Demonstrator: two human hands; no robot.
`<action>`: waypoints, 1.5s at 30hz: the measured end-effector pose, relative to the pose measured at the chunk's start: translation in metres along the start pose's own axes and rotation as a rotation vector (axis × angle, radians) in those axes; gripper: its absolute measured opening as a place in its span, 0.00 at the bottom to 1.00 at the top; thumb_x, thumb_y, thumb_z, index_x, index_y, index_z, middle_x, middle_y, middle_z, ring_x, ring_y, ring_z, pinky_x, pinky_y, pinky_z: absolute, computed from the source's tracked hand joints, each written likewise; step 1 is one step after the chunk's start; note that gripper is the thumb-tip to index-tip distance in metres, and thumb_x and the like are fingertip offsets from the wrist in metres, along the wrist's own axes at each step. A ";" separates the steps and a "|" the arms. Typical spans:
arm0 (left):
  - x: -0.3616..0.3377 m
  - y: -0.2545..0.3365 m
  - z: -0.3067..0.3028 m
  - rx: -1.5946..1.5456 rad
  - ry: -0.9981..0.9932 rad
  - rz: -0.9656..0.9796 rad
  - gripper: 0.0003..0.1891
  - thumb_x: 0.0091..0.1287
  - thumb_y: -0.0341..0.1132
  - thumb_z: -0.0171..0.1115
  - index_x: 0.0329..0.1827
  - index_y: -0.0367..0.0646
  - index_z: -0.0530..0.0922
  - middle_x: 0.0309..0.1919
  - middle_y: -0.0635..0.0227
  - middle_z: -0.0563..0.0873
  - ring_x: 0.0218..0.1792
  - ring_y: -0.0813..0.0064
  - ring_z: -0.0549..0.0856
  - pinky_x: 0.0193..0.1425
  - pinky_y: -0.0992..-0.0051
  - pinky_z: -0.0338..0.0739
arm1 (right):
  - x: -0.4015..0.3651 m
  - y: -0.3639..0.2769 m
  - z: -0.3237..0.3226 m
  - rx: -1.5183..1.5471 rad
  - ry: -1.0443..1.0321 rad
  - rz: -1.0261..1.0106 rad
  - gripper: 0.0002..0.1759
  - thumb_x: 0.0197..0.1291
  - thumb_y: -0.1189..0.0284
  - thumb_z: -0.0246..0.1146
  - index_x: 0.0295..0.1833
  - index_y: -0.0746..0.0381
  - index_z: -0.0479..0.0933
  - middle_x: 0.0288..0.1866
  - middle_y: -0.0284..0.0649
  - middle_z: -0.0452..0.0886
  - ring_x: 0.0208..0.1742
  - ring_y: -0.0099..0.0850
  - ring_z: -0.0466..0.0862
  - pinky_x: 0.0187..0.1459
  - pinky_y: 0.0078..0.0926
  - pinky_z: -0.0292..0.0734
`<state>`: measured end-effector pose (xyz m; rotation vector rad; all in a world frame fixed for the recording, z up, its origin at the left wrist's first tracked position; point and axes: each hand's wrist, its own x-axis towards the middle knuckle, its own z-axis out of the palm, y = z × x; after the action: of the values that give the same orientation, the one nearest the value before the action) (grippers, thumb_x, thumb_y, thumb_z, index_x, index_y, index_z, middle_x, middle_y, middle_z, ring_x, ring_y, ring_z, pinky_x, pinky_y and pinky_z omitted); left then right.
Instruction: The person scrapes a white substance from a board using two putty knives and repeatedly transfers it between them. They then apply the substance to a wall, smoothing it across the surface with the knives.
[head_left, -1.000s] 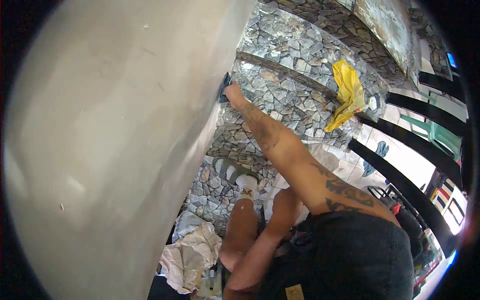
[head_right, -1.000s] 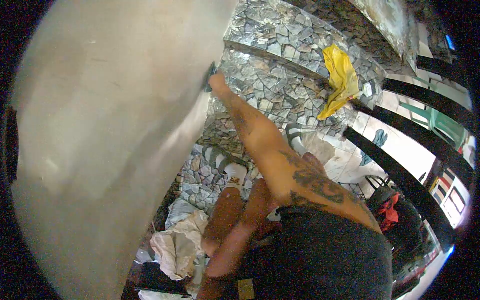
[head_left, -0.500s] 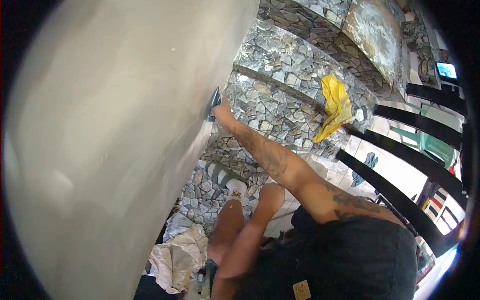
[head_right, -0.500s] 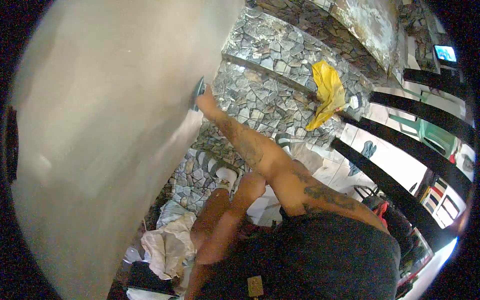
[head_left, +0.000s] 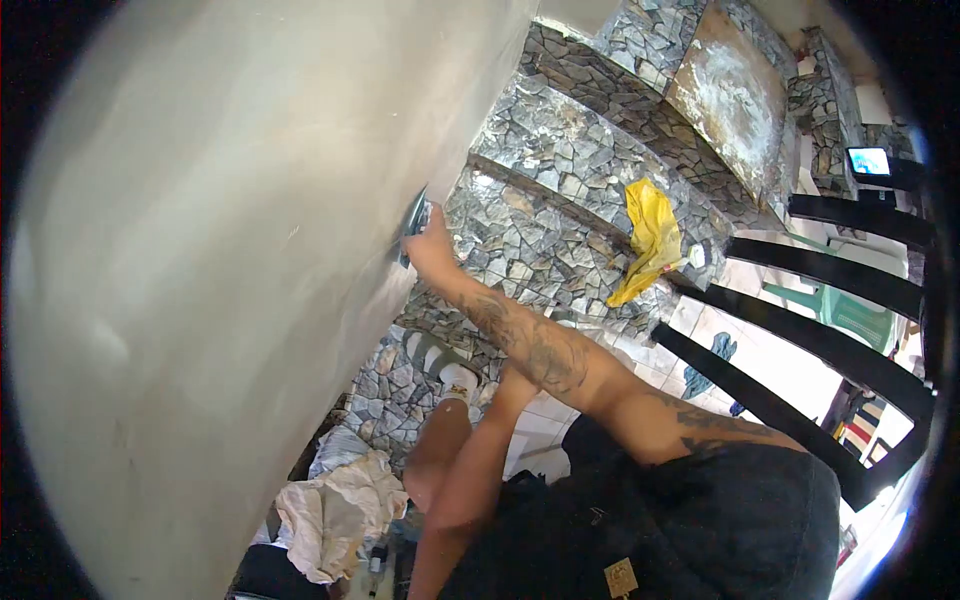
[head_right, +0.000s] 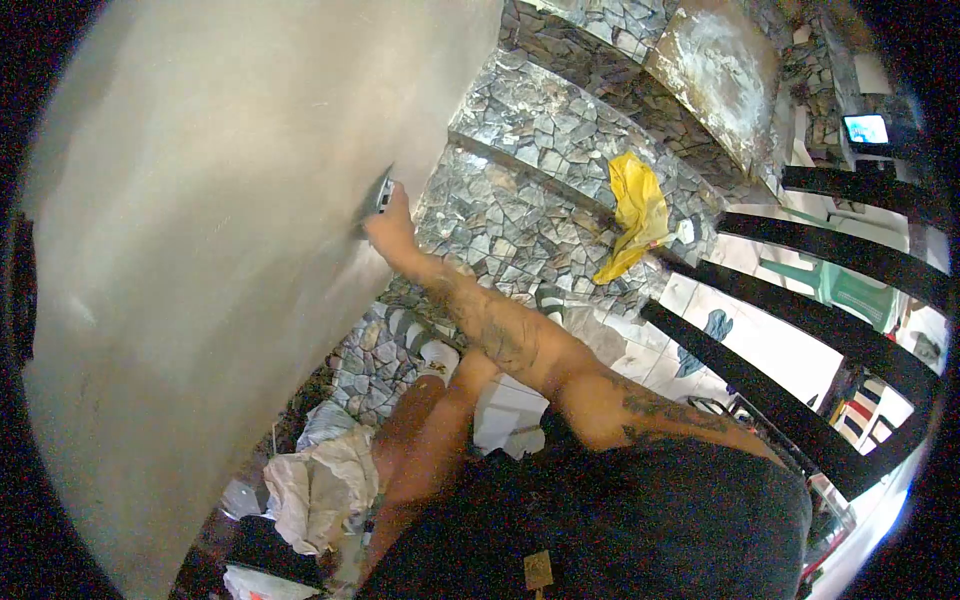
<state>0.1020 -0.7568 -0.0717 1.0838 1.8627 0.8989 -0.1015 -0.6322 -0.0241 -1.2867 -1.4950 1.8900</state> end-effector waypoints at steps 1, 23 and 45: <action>-0.002 -0.003 0.000 0.018 -0.006 0.000 0.26 0.59 0.41 0.57 0.59 0.40 0.68 0.58 0.55 0.71 0.59 0.60 0.70 0.59 0.67 0.68 | -0.006 -0.007 0.000 0.002 -0.003 -0.020 0.32 0.37 0.84 0.57 0.54 0.66 0.60 0.36 0.44 0.74 0.33 0.35 0.78 0.33 0.28 0.73; 0.001 0.244 -0.160 -1.388 0.619 -0.211 0.16 0.57 0.28 0.61 0.48 0.34 0.70 0.42 0.61 0.80 0.43 0.68 0.80 0.51 0.68 0.75 | -0.176 -0.335 -0.322 0.346 -0.464 -0.215 0.31 0.48 0.88 0.56 0.61 0.60 0.65 0.47 0.39 0.76 0.46 0.29 0.77 0.48 0.25 0.71; -0.013 0.317 -0.144 -1.520 0.646 -0.157 0.16 0.58 0.27 0.61 0.49 0.37 0.72 0.38 0.66 0.80 0.39 0.78 0.79 0.42 0.75 0.75 | -0.123 -0.079 -0.401 -0.742 -0.755 -0.606 0.39 0.39 0.88 0.53 0.64 0.62 0.58 0.59 0.50 0.66 0.62 0.43 0.65 0.63 0.33 0.57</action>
<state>0.0903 -0.6728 0.2662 -0.3338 1.0245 2.1320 0.2798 -0.4836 0.0982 -0.1757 -2.7446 1.4815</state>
